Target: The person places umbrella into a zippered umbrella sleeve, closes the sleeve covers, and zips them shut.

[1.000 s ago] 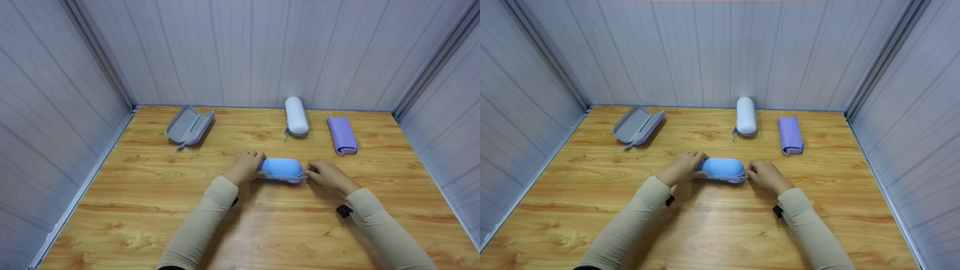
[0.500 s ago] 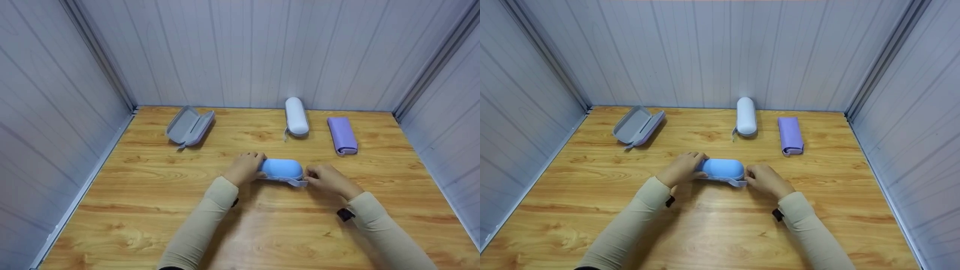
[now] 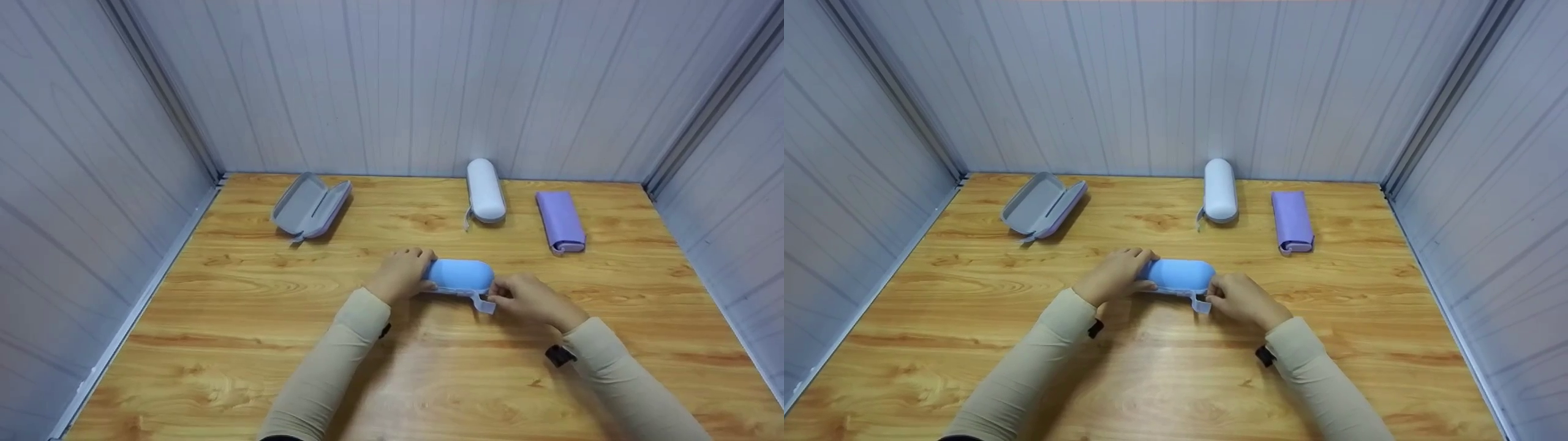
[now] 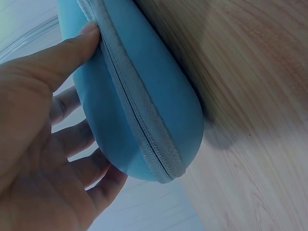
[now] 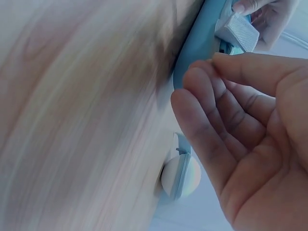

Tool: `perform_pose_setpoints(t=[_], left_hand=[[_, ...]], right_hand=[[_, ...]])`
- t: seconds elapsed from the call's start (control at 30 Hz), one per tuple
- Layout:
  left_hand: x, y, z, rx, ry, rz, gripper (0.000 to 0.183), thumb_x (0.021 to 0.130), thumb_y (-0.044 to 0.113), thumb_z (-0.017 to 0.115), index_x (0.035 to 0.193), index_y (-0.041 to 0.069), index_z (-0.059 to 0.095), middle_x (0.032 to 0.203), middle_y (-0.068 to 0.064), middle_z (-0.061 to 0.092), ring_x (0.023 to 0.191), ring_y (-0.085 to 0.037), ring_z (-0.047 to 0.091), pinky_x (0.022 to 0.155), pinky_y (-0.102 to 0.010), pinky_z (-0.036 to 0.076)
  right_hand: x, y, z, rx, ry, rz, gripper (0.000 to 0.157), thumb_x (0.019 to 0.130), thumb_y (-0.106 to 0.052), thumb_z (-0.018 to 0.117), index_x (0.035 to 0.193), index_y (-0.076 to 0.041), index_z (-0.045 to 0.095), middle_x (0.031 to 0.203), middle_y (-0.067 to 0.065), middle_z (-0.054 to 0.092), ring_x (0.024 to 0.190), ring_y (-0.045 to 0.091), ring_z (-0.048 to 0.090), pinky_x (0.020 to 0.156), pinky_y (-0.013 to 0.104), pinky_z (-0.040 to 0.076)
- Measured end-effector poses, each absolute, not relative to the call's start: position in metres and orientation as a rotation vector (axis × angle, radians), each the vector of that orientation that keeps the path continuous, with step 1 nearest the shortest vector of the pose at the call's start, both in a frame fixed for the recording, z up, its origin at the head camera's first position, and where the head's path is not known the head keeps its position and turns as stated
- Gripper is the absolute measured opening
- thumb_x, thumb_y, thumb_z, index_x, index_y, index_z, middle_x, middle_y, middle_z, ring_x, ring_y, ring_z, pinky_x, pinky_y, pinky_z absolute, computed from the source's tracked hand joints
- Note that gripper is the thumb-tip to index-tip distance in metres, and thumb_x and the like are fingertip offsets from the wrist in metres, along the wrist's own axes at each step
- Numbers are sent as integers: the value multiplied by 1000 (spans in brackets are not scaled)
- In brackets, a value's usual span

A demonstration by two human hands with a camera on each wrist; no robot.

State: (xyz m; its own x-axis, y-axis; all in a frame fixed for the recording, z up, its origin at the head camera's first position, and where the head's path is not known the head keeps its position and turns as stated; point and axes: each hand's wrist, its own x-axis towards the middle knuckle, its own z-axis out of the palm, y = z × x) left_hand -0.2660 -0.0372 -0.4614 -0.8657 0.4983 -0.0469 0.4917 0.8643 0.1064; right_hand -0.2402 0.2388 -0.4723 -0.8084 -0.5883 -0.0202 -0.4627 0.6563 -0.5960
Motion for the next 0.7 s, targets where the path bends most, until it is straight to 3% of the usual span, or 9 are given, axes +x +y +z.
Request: perform_pose_setpoints(t=[0.37, 0.7], left_hand=[[-267, -37, -461, 765, 2943, 140, 56, 95, 46, 66, 138, 14, 53, 133, -11, 60, 123, -31, 56, 102, -48, 45], [-266, -38, -460, 805, 2951, 115, 57, 95, 48, 65, 139, 14, 53, 133, -10, 60, 124, -31, 55, 104, -47, 44]], right_hand=[[-236, 223, -476, -902, 2730, -856, 9, 93, -4, 65, 86, -8, 69, 77, -4, 65, 70, 7, 56, 62, 27, 51], [-237, 228, -478, -846, 2692, -883, 4, 94, -7, 66, 93, -5, 70, 83, -1, 69, 77, 12, 64, 70, 33, 55]])
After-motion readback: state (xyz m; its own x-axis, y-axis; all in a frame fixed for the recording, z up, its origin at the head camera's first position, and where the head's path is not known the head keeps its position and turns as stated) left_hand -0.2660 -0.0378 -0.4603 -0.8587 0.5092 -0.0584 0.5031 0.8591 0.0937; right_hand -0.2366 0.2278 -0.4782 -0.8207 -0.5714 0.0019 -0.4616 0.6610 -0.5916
